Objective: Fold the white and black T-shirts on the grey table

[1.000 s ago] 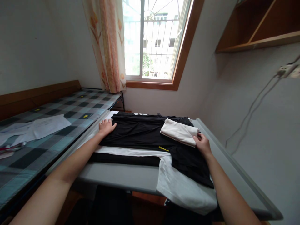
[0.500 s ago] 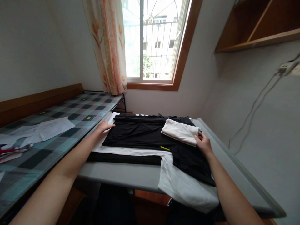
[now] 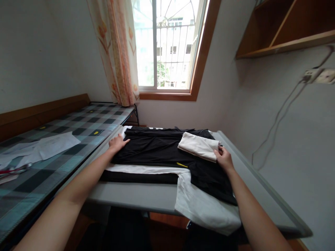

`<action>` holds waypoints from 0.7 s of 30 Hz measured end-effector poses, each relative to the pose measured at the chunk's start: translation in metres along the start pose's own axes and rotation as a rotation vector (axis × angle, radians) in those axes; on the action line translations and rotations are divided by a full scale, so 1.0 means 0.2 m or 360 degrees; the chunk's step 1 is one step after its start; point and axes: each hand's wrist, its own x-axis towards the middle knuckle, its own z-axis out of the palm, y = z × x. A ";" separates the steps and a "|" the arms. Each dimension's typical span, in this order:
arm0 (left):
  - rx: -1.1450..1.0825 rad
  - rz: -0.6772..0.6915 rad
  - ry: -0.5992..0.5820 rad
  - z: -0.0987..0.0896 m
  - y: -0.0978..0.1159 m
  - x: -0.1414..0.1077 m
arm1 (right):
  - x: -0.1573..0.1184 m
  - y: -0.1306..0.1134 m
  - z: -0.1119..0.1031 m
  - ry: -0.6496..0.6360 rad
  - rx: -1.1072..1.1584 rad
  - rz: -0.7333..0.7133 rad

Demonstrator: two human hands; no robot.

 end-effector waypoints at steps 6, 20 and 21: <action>0.0122 -0.0020 0.0144 0.02 -0.03 -0.02 | 0.00 -0.01 0.00 0.0046 -0.0003 -0.0036; 0.0369 0.0005 0.0198 -0.04 -0.21 -0.01 | -0.12 -0.09 0.21 -0.0093 -0.0109 -0.0035; 0.0375 0.0014 0.0194 -0.04 -0.21 -0.02 | -0.11 -0.10 0.21 -0.0101 -0.0112 0.0007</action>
